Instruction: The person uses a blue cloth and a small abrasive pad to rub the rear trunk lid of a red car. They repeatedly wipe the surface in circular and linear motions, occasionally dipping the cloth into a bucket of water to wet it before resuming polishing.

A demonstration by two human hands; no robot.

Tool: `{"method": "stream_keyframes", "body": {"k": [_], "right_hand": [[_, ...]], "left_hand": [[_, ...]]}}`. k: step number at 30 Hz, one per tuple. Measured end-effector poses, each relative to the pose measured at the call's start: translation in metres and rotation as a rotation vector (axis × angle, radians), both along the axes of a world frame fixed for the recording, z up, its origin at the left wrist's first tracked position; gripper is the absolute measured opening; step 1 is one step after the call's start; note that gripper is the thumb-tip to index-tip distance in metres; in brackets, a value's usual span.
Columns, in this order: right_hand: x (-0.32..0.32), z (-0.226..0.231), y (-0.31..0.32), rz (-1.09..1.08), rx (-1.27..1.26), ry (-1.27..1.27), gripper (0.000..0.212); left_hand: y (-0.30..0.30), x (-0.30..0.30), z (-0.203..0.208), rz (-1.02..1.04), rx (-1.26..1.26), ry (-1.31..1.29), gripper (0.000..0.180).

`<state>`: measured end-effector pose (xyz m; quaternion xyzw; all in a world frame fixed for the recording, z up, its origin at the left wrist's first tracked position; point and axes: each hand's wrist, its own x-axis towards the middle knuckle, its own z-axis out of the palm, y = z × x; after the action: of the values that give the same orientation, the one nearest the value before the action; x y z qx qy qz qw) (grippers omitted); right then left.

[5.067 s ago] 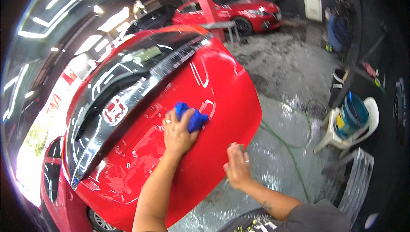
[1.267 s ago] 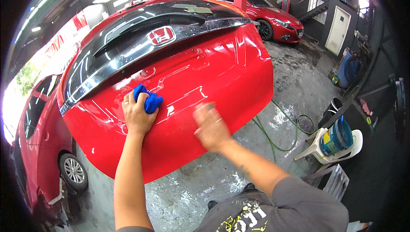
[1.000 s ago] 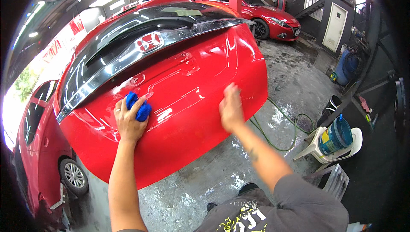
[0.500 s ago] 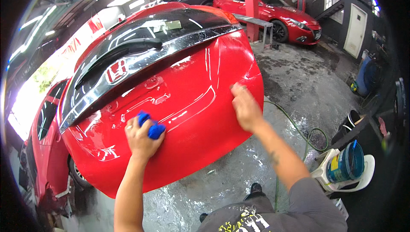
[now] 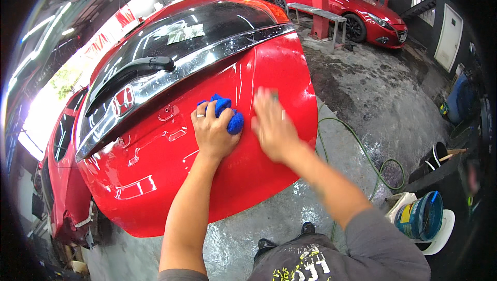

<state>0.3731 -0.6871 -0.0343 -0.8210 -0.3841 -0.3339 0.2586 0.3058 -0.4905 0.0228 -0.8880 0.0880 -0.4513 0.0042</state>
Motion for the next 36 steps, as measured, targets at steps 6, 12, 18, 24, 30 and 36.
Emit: {"method": "stream_keyframes", "body": {"k": [6, 12, 18, 24, 30, 36], "right_hand": [[0.037, 0.013, -0.004, -0.054, -0.011, -0.064, 0.065], [0.046, 0.018, -0.003, 0.016, 0.063, 0.01, 0.066], [0.042, 0.021, 0.006, 0.031, 0.038, -0.028, 0.066], [0.076, 0.027, 0.009, -0.017, 0.053, -0.062, 0.066], [0.025, 0.016, 0.007, 0.022, -0.027, 0.003, 0.069], [0.093, 0.045, 0.011, -0.058, 0.086, 0.012, 0.064]], "left_hand": [[-0.004, 0.005, -0.002, -0.026, -0.054, -0.036, 0.032], [-0.002, 0.006, -0.004, -0.04, -0.079, -0.056, 0.029], [0.002, 0.0, 0.001, -0.045, -0.073, -0.048, 0.027], [0.004, 0.004, -0.004, -0.041, -0.093, -0.04, 0.025], [0.006, 0.001, 0.0, -0.044, -0.093, -0.064, 0.026], [-0.002, 0.005, 0.002, -0.074, -0.11, -0.056, 0.024]]}}
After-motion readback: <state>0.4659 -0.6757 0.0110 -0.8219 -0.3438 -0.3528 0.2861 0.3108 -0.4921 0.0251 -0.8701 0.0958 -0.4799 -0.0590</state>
